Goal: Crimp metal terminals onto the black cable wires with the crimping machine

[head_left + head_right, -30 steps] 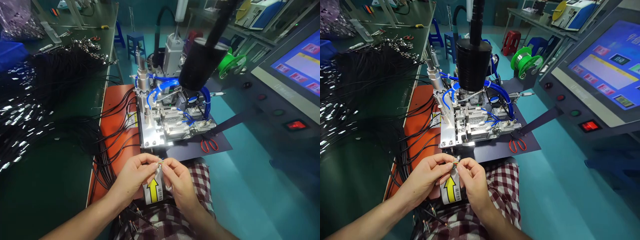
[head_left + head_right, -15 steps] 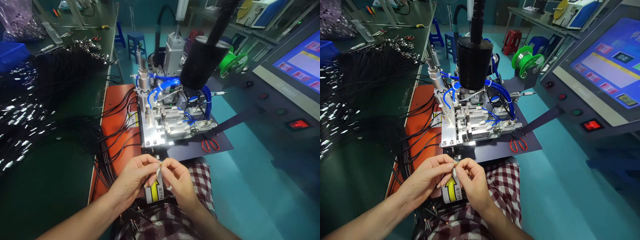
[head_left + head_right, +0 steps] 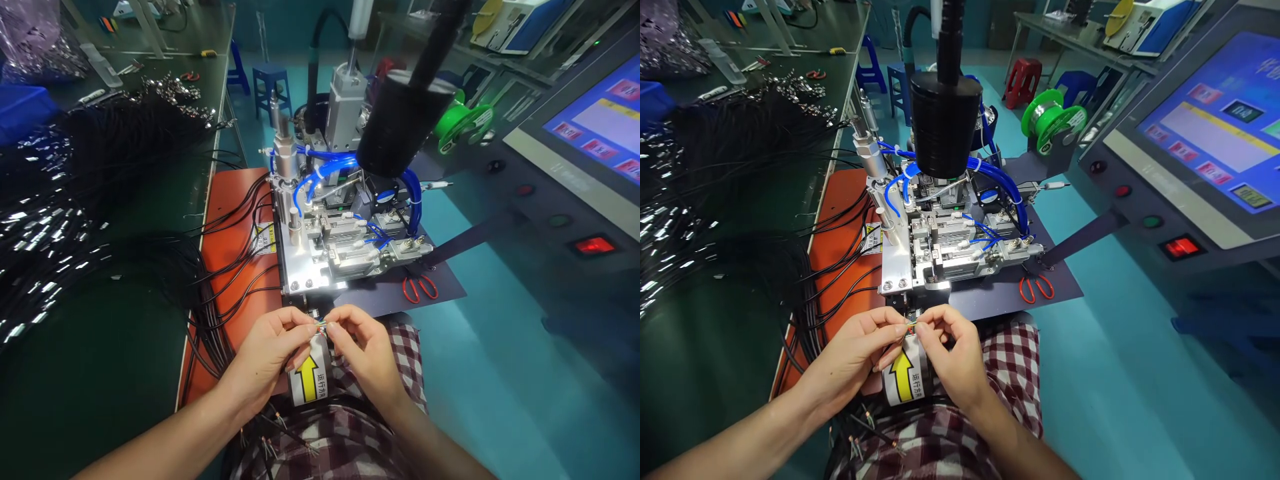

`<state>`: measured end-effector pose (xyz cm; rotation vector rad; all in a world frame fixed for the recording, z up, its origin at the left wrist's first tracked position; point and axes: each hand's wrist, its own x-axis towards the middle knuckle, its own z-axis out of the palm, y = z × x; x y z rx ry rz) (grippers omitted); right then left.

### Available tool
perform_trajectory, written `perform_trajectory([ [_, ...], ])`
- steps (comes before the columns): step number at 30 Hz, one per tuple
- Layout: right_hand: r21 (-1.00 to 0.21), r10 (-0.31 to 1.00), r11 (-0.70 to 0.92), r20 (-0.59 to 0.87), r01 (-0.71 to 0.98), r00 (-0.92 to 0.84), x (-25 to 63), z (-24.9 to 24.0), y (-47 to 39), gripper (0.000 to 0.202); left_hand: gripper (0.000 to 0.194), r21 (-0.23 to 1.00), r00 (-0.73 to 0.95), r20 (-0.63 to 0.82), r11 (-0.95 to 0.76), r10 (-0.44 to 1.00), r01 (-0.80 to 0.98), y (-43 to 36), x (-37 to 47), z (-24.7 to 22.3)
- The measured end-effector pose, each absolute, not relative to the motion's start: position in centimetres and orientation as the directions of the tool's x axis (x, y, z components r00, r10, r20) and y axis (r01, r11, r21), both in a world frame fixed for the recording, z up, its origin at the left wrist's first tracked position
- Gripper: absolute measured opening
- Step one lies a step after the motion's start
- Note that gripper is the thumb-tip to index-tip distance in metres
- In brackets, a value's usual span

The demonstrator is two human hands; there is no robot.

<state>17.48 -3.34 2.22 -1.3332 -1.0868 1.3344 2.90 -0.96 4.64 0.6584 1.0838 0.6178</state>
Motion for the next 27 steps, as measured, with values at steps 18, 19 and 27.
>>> perform_trajectory([
  [18, -0.914, 0.936, -0.351, -0.336, -0.203, -0.104, 17.1, 0.9, -3.4, 0.021, 0.015, 0.812, 0.222, -0.572, 0.583, 0.79, 0.018, -1.4, 3.4, 4.6],
  [19, -0.912, 0.938, -0.347, -0.332, -0.219, -0.104, 17.1, 0.9, -3.4, 0.021, 0.015, 0.817, 0.223, -0.565, 0.577, 0.794, 0.016, -1.4, 3.4, 4.5],
  [27, -0.905, 0.939, -0.345, -0.332, -0.249, -0.093, 17.0, 1.2, -3.3, 0.024, 0.012, 0.838, 0.346, -0.49, 0.542, 0.8, -0.065, -1.2, 2.8, 4.2],
])
